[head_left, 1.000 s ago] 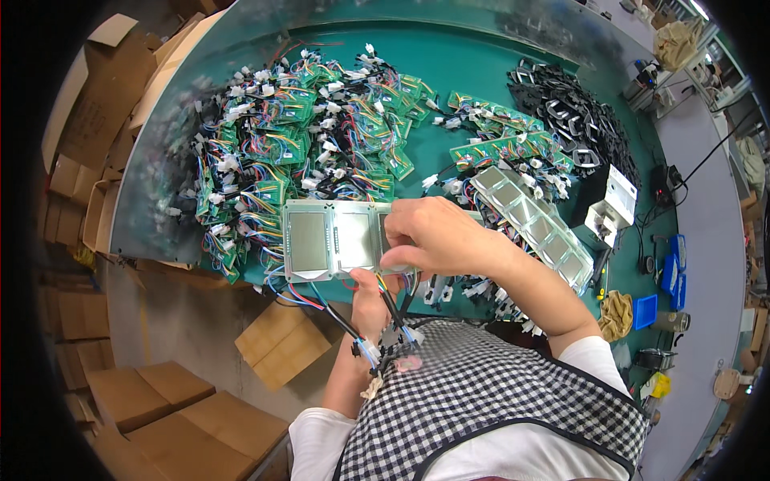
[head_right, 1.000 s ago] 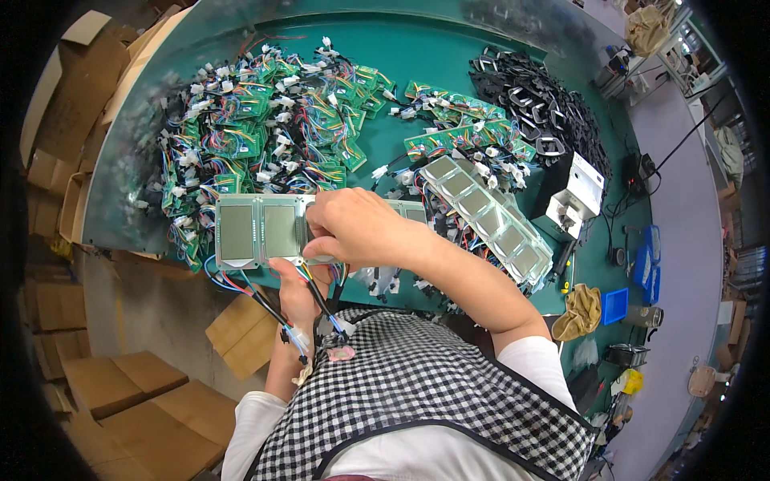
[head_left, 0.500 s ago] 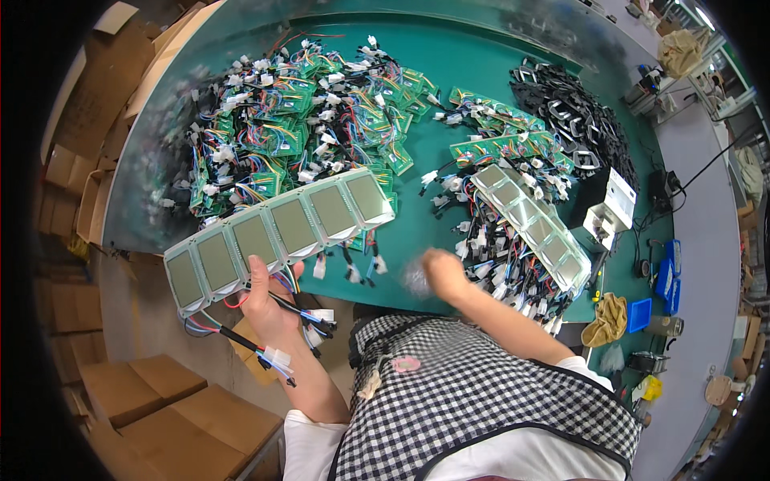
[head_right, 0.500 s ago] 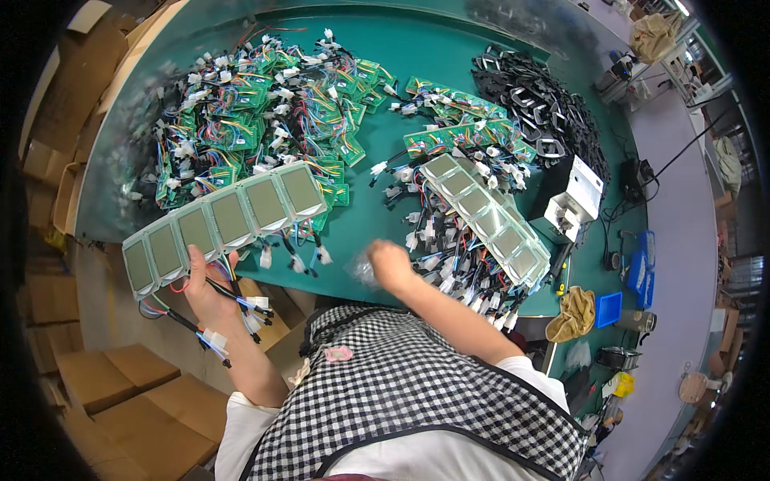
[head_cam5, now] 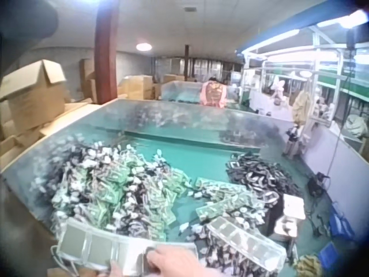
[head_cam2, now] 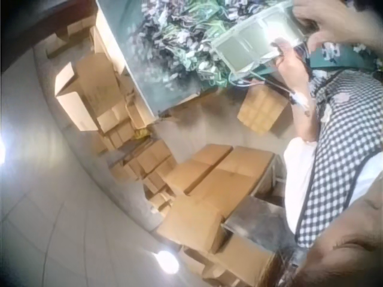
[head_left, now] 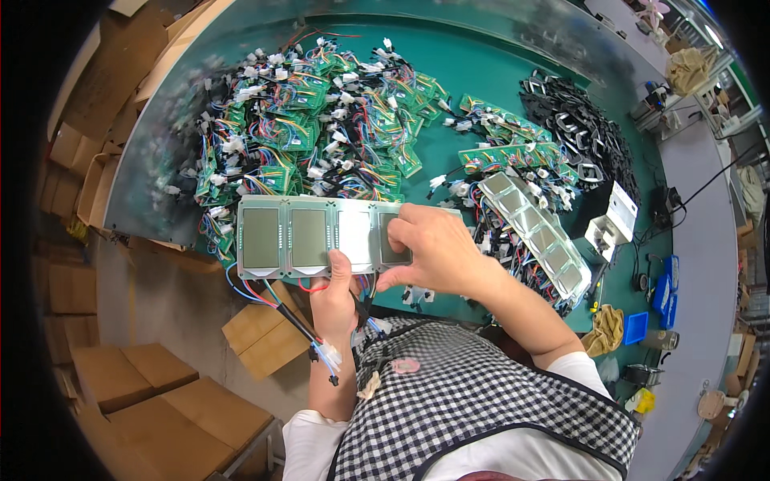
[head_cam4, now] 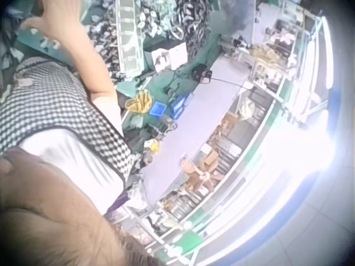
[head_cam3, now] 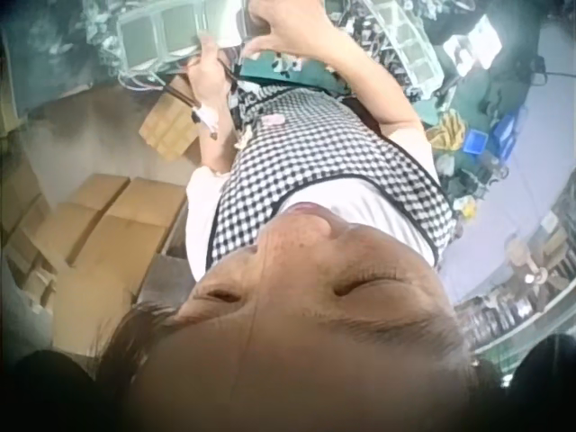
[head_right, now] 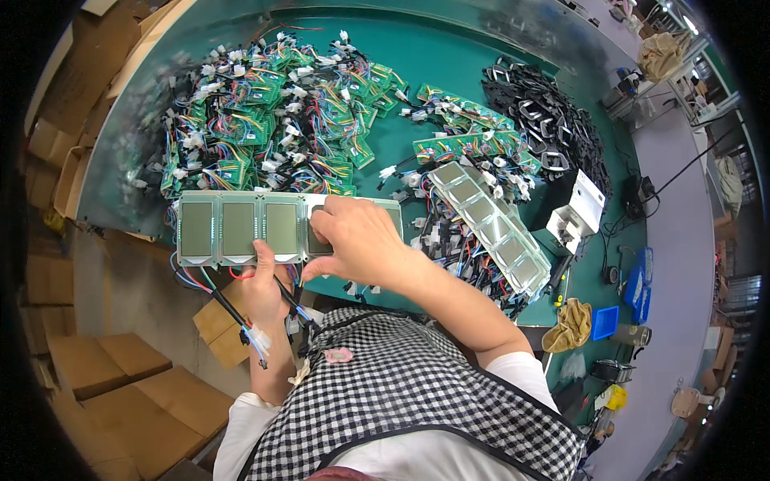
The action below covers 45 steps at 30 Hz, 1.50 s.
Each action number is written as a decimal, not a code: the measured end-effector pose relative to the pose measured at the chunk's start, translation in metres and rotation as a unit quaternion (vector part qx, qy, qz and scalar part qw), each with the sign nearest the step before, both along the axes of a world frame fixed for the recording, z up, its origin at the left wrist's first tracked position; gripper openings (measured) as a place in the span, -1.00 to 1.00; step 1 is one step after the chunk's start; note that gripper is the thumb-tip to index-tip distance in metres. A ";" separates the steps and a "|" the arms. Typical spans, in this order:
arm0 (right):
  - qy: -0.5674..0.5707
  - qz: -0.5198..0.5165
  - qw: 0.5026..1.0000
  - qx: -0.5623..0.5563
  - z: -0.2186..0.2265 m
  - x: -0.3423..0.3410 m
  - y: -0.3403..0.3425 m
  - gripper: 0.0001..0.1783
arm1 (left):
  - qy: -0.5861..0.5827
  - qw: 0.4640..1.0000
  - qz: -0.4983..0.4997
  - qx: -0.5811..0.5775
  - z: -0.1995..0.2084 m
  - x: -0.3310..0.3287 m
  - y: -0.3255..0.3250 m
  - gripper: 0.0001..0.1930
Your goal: Assembling circuit boards and attaching screen panels at a factory workbench.
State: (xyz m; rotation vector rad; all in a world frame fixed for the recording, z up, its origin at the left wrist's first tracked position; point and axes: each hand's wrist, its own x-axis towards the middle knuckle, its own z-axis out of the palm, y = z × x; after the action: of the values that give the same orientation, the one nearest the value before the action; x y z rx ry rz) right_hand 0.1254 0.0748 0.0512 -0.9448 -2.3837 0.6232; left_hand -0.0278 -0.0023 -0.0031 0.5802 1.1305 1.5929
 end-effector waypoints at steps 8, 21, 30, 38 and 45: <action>-0.031 0.061 0.992 -0.109 -0.007 0.000 0.016 -0.62 | 0.009 0.999 -0.051 0.005 0.013 0.009 -0.004 -0.62; 0.027 -0.062 0.998 0.012 -0.015 -0.009 -0.003 -0.47 | -0.016 1.000 0.006 -0.003 0.015 0.012 -0.002 -0.69; 0.026 0.030 0.988 -0.148 -0.015 0.003 0.016 -0.74 | -0.006 1.000 0.003 -0.001 0.032 0.020 0.005 -0.62; 0.110 -0.277 0.946 0.128 -0.072 0.035 0.035 -0.95 | -0.042 0.998 0.053 0.001 0.021 -0.019 -0.005 -0.68; -0.199 -0.067 0.977 -0.034 -0.231 0.027 -0.055 -0.89 | -0.020 0.991 0.134 0.013 0.026 -0.040 -0.002 -0.78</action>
State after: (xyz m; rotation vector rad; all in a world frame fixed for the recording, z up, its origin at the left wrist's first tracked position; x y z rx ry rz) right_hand 0.1528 0.0203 -0.1795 -1.3551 -2.6252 0.5025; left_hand -0.0681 -0.0046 0.0225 0.4242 1.1985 1.8416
